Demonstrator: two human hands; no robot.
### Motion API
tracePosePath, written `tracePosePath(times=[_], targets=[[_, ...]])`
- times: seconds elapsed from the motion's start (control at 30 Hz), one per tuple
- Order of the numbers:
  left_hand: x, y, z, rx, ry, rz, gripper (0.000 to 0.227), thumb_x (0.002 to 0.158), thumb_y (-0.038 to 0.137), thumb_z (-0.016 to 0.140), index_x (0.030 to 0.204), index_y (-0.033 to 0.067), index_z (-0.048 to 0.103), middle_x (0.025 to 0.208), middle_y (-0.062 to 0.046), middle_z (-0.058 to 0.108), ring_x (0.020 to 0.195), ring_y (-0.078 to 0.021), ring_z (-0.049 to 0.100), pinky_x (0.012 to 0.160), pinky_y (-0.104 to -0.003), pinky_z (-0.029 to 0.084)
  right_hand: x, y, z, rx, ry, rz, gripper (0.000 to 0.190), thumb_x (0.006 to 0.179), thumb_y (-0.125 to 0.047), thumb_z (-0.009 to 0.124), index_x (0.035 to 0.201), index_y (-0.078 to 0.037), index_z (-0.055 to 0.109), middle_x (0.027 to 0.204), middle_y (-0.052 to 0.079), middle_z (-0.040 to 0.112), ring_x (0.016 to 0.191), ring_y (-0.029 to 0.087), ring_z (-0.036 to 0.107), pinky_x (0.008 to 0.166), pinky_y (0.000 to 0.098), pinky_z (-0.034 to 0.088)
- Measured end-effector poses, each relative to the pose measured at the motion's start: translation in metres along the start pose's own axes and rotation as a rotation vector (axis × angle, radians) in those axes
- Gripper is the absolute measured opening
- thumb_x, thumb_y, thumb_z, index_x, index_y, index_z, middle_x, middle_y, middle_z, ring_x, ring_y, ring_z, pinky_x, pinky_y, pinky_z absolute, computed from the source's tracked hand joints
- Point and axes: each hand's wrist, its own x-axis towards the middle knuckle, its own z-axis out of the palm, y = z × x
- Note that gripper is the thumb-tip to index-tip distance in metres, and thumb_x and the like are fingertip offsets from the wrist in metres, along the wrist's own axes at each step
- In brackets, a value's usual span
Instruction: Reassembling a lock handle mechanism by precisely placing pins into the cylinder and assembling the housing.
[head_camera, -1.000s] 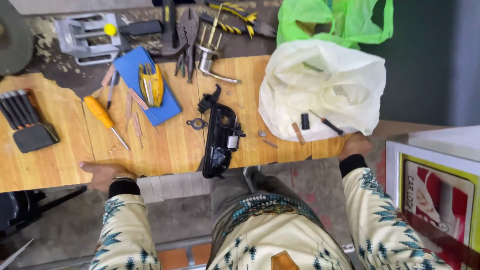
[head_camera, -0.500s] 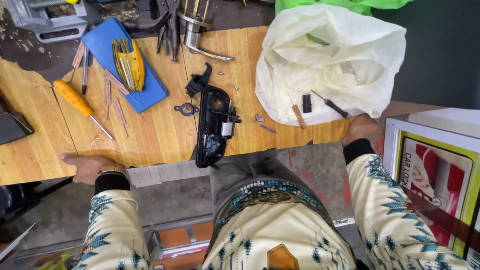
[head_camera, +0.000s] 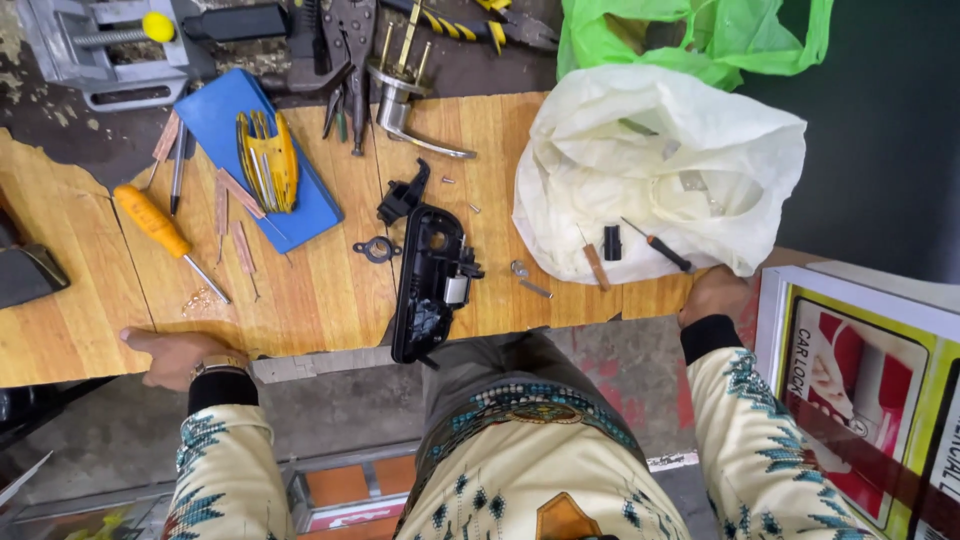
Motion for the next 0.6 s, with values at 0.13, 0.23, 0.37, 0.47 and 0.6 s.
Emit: tracePosePath(times=[0.13,0.23,0.37,0.47,0.6], targets=[[0.005,-0.004,0.003,0.022,0.009,0.024,0.103,0.073,0.08,0.05,0.142,0.0035,0.043,0.142,-0.023,0.06,0.122,-0.0418,0.066,0.095,-0.054,0.057,0.005,0.005,0.004,0.072,0.012,-0.053,0.015,0.099,-0.023,0.048,0.1,-0.016,0.061,0.09,-0.004,0.064,0.075,0.016,0.07,0.054,0.0358,0.058],[0.001,-0.001,0.001,0.042,0.014,0.018,0.099,0.074,0.08,0.049,0.139,0.0054,0.045,0.14,-0.022,0.062,0.121,-0.0397,0.067,0.093,-0.053,0.058,-0.016,-0.007,-0.001,-0.003,0.019,0.024,0.018,0.102,-0.031,0.048,0.104,-0.018,0.06,0.086,-0.005,0.057,0.071,0.015,0.065,0.049,0.0342,0.054],[-0.01,0.005,-0.001,0.023,-0.007,-0.024,0.103,0.075,0.078,0.05,0.148,0.0072,0.037,0.148,-0.019,0.057,0.128,-0.0386,0.062,0.098,-0.053,0.056,-0.023,-0.009,-0.001,0.056,-0.038,-0.032,0.018,0.101,-0.023,0.047,0.101,-0.014,0.062,0.087,-0.003,0.062,0.071,0.017,0.069,0.05,0.0353,0.059],[-0.006,0.002,-0.001,0.022,0.001,-0.019,0.103,0.075,0.079,0.049,0.148,0.0074,0.038,0.148,-0.018,0.056,0.128,-0.0382,0.063,0.096,-0.055,0.058,-0.023,-0.008,-0.002,0.013,-0.019,-0.006,0.016,0.102,-0.029,0.049,0.1,-0.017,0.059,0.084,-0.006,0.058,0.067,0.014,0.065,0.047,0.0326,0.055],[-0.004,0.002,0.001,0.027,-0.015,-0.009,0.104,0.075,0.079,0.049,0.148,0.0064,0.035,0.148,-0.02,0.056,0.128,-0.0385,0.062,0.095,-0.054,0.057,-0.02,-0.008,0.001,0.017,-0.011,-0.007,0.021,0.102,-0.036,0.05,0.097,-0.017,0.057,0.081,-0.007,0.056,0.064,0.013,0.064,0.045,0.0316,0.051]])
